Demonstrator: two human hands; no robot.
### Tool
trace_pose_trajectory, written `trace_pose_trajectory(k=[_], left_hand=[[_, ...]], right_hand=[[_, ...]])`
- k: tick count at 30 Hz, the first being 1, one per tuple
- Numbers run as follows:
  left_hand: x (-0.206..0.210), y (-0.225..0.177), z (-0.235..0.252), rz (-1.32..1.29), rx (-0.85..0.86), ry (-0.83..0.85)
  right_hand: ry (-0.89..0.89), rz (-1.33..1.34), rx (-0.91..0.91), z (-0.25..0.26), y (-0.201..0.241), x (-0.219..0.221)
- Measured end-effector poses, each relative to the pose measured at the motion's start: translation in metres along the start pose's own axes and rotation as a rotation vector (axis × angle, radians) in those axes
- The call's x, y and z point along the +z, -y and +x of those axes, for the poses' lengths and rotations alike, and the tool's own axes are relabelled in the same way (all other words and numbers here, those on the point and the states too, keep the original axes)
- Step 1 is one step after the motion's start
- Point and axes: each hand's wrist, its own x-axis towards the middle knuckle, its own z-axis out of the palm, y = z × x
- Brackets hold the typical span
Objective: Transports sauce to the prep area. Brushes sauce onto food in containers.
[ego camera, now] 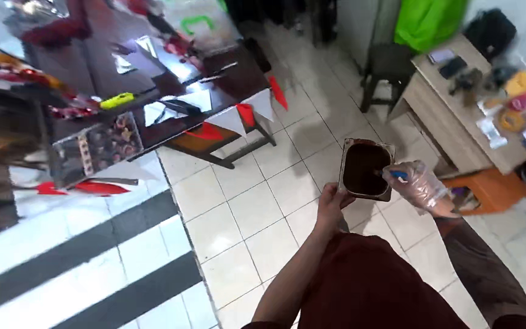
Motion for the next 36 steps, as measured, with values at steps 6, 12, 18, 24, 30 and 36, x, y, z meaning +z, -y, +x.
trace_pose_trajectory(k=[6, 12, 18, 24, 30, 36], left_hand=[[-0.007, -0.097, 0.188, -0.014, 0.062, -0.051], [0.011, -0.198, 0.365, 0.017, 0.113, -0.088], [0.003, -0.269, 0.559, -0.010, 0.201, -0.155], [-0.004, -0.358, 0.732, -0.142, 0.291, -0.309], [-0.034, -0.452, 0.870, -0.259, 0.362, -0.468], [-0.109, -0.542, 1.001, -0.378, 0.485, -0.603]], right_hand=[[-0.041, 0.246, -0.077, 0.235, -0.012, -0.039], [-0.218, 0.209, -0.345, 0.451, -0.028, -0.041], [-0.022, 0.298, -0.520, 0.658, -0.072, -0.060], [-0.080, 0.239, -0.639, 0.893, -0.096, -0.104], [-0.014, 0.120, -0.813, 1.127, -0.056, -0.085], [0.269, 0.237, -0.931, 1.318, 0.002, -0.065]])
